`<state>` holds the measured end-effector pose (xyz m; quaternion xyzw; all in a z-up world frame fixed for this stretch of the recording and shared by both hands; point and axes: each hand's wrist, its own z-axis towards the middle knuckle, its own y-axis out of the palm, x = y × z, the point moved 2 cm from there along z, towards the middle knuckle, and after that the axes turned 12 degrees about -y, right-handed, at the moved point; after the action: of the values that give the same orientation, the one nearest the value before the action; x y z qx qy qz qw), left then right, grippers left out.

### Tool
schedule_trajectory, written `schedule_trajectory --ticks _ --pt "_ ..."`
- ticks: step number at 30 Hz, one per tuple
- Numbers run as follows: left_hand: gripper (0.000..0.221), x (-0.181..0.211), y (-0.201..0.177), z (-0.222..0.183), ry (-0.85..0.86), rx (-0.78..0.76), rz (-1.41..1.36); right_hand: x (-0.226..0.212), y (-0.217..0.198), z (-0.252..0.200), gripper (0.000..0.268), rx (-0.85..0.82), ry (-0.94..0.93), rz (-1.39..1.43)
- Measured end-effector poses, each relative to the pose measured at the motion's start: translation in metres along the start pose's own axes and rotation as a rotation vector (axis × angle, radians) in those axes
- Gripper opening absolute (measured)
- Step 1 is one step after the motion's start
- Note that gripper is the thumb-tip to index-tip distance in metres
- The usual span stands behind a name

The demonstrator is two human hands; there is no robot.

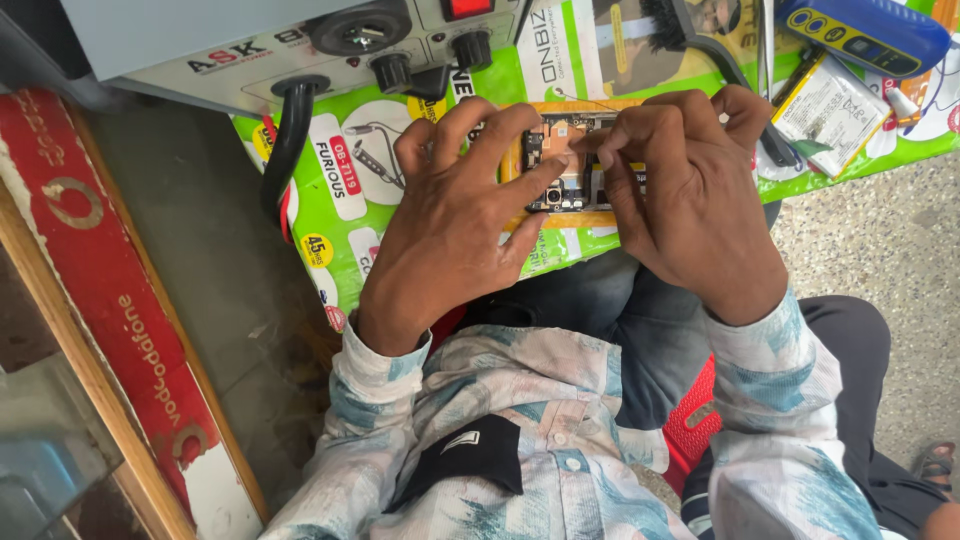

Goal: The person applies adhesive tape to a yellow Meetoo phone screen protector and then uses a small metal tool to pry open and separate the internal components of a disassembled mobile phone.

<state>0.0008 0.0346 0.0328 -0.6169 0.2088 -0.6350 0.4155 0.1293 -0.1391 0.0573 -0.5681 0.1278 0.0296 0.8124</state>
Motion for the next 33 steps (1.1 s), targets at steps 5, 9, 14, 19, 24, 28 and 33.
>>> schedule_trajectory --ticks 5,9,14,19,24,28,33 --pt "0.048 -0.001 0.001 0.001 0.014 -0.019 -0.022 0.000 0.001 -0.005 0.018 0.005 0.006 -0.016" --pt "0.053 0.000 0.002 0.001 0.012 0.000 -0.021 -0.006 0.000 -0.003 0.017 0.021 -0.009 -0.029" --pt "0.057 0.003 0.003 0.004 -0.007 -0.017 -0.023 -0.006 -0.004 0.001 0.016 0.016 0.030 0.018" --pt "0.059 0.009 -0.002 0.006 0.038 -0.020 0.018 0.003 -0.021 -0.013 0.022 0.343 0.226 0.652" --pt "0.054 0.016 -0.007 0.014 0.036 -0.057 0.017 0.004 -0.024 -0.033 0.010 0.297 0.239 0.455" --pt "0.012 0.020 -0.002 0.029 0.050 -0.026 0.131 0.005 -0.016 -0.035 0.019 0.129 0.097 0.253" --pt "0.009 0.017 0.016 0.051 0.182 0.050 0.178 0.010 -0.014 -0.020 0.025 0.011 -0.050 0.131"
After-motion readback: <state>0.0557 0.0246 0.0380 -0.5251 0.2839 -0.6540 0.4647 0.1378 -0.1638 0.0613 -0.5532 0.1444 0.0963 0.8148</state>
